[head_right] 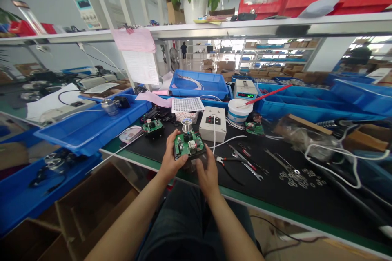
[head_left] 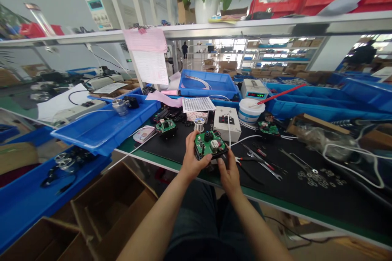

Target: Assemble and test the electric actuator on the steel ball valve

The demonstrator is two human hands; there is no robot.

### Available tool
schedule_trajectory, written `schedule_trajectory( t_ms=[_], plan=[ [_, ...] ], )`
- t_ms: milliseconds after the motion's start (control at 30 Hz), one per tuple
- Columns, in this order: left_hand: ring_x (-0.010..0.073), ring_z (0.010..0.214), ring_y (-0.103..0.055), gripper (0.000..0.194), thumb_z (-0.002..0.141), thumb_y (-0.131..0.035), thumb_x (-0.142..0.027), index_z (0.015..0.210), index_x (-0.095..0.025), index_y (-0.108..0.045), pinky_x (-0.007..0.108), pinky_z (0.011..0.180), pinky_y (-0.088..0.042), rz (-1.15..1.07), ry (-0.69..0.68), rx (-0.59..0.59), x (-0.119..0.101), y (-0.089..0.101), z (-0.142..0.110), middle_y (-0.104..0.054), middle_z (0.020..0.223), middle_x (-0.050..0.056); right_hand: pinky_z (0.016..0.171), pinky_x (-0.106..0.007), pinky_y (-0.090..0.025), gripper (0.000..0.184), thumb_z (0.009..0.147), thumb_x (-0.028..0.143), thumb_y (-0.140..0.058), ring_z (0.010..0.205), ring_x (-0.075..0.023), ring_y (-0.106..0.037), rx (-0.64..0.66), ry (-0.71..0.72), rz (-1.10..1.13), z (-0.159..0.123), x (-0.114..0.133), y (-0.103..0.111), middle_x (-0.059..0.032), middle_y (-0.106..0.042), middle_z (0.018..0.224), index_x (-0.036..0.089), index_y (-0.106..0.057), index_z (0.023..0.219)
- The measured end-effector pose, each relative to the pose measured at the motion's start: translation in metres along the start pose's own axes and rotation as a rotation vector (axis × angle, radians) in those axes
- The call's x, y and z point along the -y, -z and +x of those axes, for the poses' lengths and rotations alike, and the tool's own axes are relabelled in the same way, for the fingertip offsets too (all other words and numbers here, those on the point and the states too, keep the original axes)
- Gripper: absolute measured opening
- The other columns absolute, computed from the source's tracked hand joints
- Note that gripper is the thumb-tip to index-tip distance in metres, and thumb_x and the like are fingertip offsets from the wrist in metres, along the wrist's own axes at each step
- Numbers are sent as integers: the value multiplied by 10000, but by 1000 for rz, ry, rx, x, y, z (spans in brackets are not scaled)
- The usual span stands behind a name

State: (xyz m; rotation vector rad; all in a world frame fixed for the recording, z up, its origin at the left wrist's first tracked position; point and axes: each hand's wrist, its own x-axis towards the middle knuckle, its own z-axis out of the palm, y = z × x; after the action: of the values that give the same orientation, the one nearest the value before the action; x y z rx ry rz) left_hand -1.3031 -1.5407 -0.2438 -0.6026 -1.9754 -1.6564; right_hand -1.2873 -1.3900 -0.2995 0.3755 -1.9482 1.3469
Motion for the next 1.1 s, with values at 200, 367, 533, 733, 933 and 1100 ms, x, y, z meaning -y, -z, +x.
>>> schedule_trajectory(
  t_ms=[200, 367, 533, 733, 933, 1100],
  plan=[
    [344, 1330, -336, 806, 753, -662, -548, 1416, -254, -312, 501, 1127, -257, -20, 5, -3, 1, 1, -2, -327, 1367, 122, 955, -442, -486, 460, 995, 445, -463, 1172, -291, -532, 26, 11, -33, -3, -10, 0, -152, -534, 1277, 153, -459, 1351],
    [343, 1326, -342, 818, 745, -669, -557, 1416, -255, -314, 502, 1130, -251, -33, 21, -10, 0, 2, -3, -331, 1367, 121, 962, -444, -484, 458, 988, 426, -479, 1174, -291, -529, 60, 4, -44, -3, -11, 2, -152, -531, 1274, 153, -449, 1356],
    [347, 1323, -347, 828, 732, -680, -566, 1410, -254, -323, 503, 1125, -261, -47, 34, -13, 0, 1, -3, -332, 1363, 121, 966, -452, -476, 465, 981, 440, -469, 1171, -293, -528, 58, -16, -50, -3, -8, 1, -157, -532, 1264, 148, -450, 1342],
    [352, 1337, -322, 838, 729, -688, -557, 1410, -240, -318, 512, 1136, -237, -70, 38, -8, 1, 2, -3, -315, 1371, 127, 963, -422, -475, 462, 975, 456, -452, 1154, -278, -537, 53, -42, -50, -2, -3, 1, -145, -549, 1239, 150, -473, 1320],
    [329, 1347, -316, 835, 732, -674, -559, 1409, -230, -311, 482, 1145, -246, -61, 34, -3, -1, 1, -5, -304, 1386, 123, 961, -460, -444, 474, 960, 481, -472, 1155, -304, -523, 45, -65, -19, -2, -2, 2, -151, -541, 1249, 149, -491, 1298],
    [332, 1367, -295, 840, 719, -683, -544, 1407, -227, -319, 486, 1152, -244, -56, 46, 10, -1, 3, -4, -300, 1408, 121, 987, -488, -405, 487, 953, 492, -483, 1171, -317, -500, 58, -86, 6, -3, -4, 1, -149, -527, 1263, 150, -488, 1299]
  ],
)
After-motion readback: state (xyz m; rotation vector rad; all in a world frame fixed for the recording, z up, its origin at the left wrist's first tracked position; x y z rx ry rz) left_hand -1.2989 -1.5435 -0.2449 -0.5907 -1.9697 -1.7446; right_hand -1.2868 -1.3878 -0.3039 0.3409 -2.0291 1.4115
